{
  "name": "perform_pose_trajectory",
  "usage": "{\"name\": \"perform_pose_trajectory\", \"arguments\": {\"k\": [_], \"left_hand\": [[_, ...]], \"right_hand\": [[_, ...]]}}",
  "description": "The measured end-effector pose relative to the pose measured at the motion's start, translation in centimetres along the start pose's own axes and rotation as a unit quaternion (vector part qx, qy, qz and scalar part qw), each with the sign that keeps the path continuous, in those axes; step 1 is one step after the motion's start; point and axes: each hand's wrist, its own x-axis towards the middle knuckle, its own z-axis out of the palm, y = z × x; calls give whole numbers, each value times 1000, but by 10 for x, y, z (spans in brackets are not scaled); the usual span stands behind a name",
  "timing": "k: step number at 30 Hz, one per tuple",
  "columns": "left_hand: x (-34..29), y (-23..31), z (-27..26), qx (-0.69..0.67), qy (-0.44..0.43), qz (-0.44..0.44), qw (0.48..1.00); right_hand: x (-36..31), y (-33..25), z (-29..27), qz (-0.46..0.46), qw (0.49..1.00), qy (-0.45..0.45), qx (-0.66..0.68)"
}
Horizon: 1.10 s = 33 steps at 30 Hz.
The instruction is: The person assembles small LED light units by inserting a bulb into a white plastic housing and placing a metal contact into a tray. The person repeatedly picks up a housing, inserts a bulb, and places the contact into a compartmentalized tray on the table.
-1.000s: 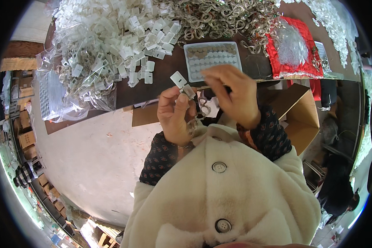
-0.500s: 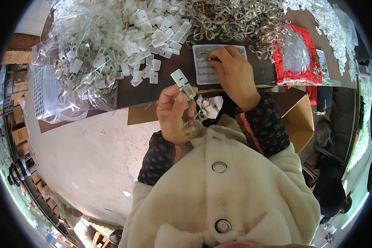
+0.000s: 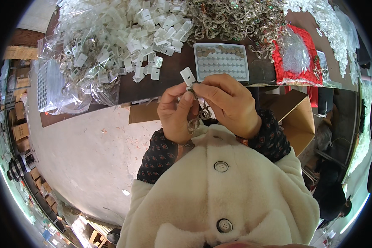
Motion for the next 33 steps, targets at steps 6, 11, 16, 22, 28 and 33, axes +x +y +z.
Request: {"name": "perform_pose_trajectory", "arguments": {"k": [6,11,16,22,28,33], "left_hand": [[-3,1,0,-63,-10,-56,996],[-3,0,-1,-59,21,-88,994],[1,-2,-5,-67,27,-95,993],[10,-2,-8,-86,85,-100,988],[11,1,-8,-86,96,-106,986],[12,2,-12,-83,76,-116,987]], "right_hand": [[5,6,4,-82,994,69,-25],[4,10,7,-111,991,74,-25],[6,17,11,-121,990,62,-35],[6,14,26,-77,995,-4,-61],[32,57,19,24,975,62,-210],[39,67,24,-23,965,45,-258]]}}
